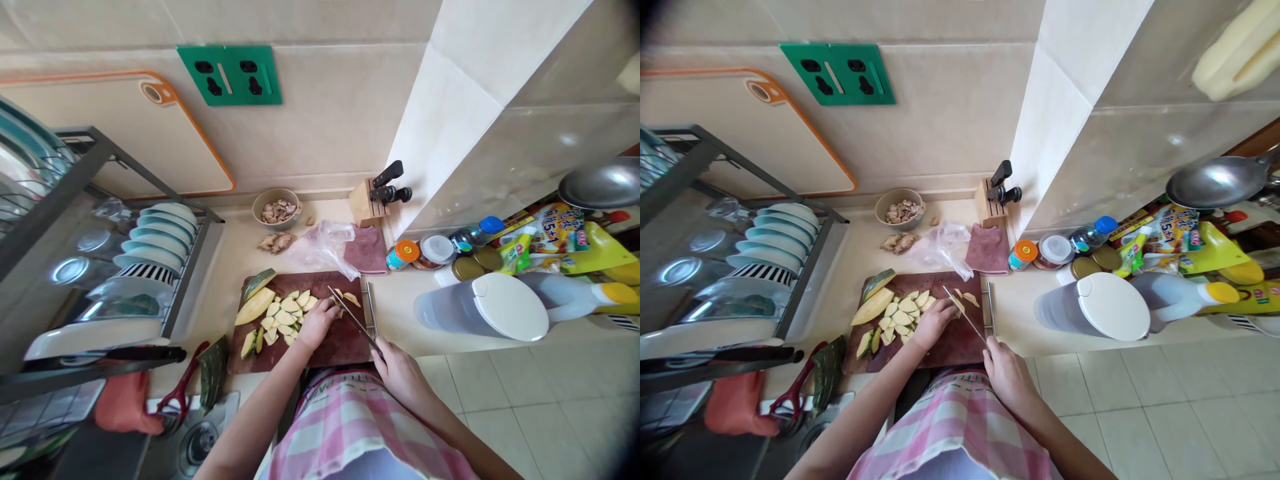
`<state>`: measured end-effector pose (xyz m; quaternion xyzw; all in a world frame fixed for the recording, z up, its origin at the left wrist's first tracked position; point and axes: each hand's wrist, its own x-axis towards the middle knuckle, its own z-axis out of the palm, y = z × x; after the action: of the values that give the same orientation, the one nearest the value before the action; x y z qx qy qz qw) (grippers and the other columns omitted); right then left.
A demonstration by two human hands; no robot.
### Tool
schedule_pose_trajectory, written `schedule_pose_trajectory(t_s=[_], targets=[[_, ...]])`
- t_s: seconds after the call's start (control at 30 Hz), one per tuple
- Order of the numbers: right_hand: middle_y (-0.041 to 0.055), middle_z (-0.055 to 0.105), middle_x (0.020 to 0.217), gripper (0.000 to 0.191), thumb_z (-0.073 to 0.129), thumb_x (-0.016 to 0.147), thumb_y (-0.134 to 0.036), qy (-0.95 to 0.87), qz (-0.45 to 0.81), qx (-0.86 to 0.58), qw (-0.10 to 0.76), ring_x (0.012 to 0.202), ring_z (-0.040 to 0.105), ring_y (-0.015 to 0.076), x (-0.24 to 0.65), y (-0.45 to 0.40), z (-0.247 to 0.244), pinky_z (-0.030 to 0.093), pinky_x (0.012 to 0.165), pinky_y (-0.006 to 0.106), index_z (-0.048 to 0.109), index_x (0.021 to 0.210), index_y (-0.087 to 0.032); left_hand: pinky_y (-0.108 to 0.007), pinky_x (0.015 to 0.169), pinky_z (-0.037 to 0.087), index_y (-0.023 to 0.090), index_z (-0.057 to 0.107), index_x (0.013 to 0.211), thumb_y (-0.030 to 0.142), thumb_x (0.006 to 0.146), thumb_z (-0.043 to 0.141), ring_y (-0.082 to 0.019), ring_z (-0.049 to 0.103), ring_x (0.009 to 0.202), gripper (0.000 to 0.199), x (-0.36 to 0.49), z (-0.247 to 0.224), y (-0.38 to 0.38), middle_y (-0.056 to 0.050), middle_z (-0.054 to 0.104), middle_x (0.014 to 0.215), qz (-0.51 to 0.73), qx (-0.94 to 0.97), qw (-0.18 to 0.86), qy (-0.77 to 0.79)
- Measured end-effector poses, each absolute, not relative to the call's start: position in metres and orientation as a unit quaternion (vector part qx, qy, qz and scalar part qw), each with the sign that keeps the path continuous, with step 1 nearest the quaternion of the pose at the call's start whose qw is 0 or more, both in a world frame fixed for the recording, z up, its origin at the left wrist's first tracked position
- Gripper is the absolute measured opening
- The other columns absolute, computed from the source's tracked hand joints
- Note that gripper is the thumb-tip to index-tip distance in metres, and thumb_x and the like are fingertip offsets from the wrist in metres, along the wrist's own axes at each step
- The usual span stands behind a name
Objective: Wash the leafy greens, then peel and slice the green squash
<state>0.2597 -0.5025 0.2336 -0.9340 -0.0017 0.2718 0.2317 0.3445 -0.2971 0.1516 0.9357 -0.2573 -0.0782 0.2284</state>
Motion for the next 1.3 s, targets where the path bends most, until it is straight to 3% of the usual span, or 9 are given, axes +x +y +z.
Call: schedule_pose_trajectory(t_s=[0.23, 0.5, 0.7, 0.87, 1.03, 1.3], targets=[[0.0101, 0.067, 0.092, 0.026, 0.032, 0.089, -0.022, 0.026, 0.301, -0.925, 0.232, 0.081, 0.063, 0.0196, 0.264, -0.491, 0.227, 0.039, 0.067, 0.026, 0.052, 0.104, -0.017, -0.030, 0.088, 0.043, 0.022, 0.060, 0.105, 0.028, 0.090, 0.041, -0.017, 0.050, 0.098, 0.025, 0.347, 0.150, -0.296, -0.006, 0.057, 0.101, -0.077, 0.935, 0.229, -0.259], [0.0139, 0.066, 0.102, 0.037, 0.027, 0.090, -0.032, 0.048, 0.242, -0.922, 0.298, 0.092, 0.063, 0.0213, 0.260, -0.496, 0.190, 0.043, 0.075, 0.027, 0.053, 0.109, -0.014, -0.034, 0.090, 0.042, 0.021, 0.059, 0.101, 0.027, 0.084, 0.053, -0.020, 0.050, 0.099, 0.019, 0.340, 0.162, -0.302, -0.007, 0.056, 0.105, -0.092, 0.932, 0.218, -0.276], [0.0124, 0.068, 0.091, 0.038, 0.028, 0.087, -0.034, 0.033, 0.242, -0.926, 0.288, 0.083, 0.064, 0.0232, 0.257, -0.506, 0.195, 0.044, 0.071, 0.030, 0.056, 0.105, -0.016, -0.039, 0.091, 0.038, 0.023, 0.060, 0.109, 0.024, 0.086, 0.047, -0.022, 0.050, 0.101, 0.026, 0.365, 0.191, -0.260, -0.008, 0.060, 0.107, -0.080, 0.967, 0.190, -0.151], [0.0090, 0.068, 0.090, 0.034, 0.028, 0.087, -0.032, -0.001, 0.270, -0.913, 0.306, 0.081, 0.063, 0.0214, 0.258, -0.513, 0.208, 0.043, 0.070, 0.028, 0.056, 0.098, -0.019, -0.034, 0.093, 0.035, 0.023, 0.058, 0.113, 0.021, 0.081, 0.055, -0.021, 0.048, 0.105, 0.032, 0.390, 0.203, -0.256, -0.006, 0.061, 0.108, -0.178, 0.922, 0.183, -0.292], [0.0090, 0.068, 0.087, 0.037, 0.027, 0.086, -0.038, 0.019, 0.272, -0.906, 0.322, 0.078, 0.063, 0.0223, 0.258, -0.523, 0.209, 0.044, 0.067, 0.029, 0.056, 0.100, -0.018, -0.036, 0.087, 0.034, 0.022, 0.059, 0.102, 0.021, 0.078, 0.060, -0.024, 0.047, 0.106, 0.024, 0.375, 0.195, -0.295, -0.006, 0.061, 0.103, -0.193, 0.900, 0.140, -0.365], [0.0128, 0.068, 0.096, 0.047, 0.024, 0.085, -0.044, 0.014, 0.289, -0.905, 0.312, 0.086, 0.064, 0.0256, 0.257, -0.534, 0.193, 0.046, 0.073, 0.033, 0.055, 0.106, -0.016, -0.039, 0.079, 0.036, 0.014, 0.062, 0.087, 0.015, 0.082, 0.047, -0.026, 0.051, 0.091, 0.016, 0.361, 0.188, -0.325, -0.013, 0.059, 0.091, -0.198, 0.925, 0.073, -0.316]])
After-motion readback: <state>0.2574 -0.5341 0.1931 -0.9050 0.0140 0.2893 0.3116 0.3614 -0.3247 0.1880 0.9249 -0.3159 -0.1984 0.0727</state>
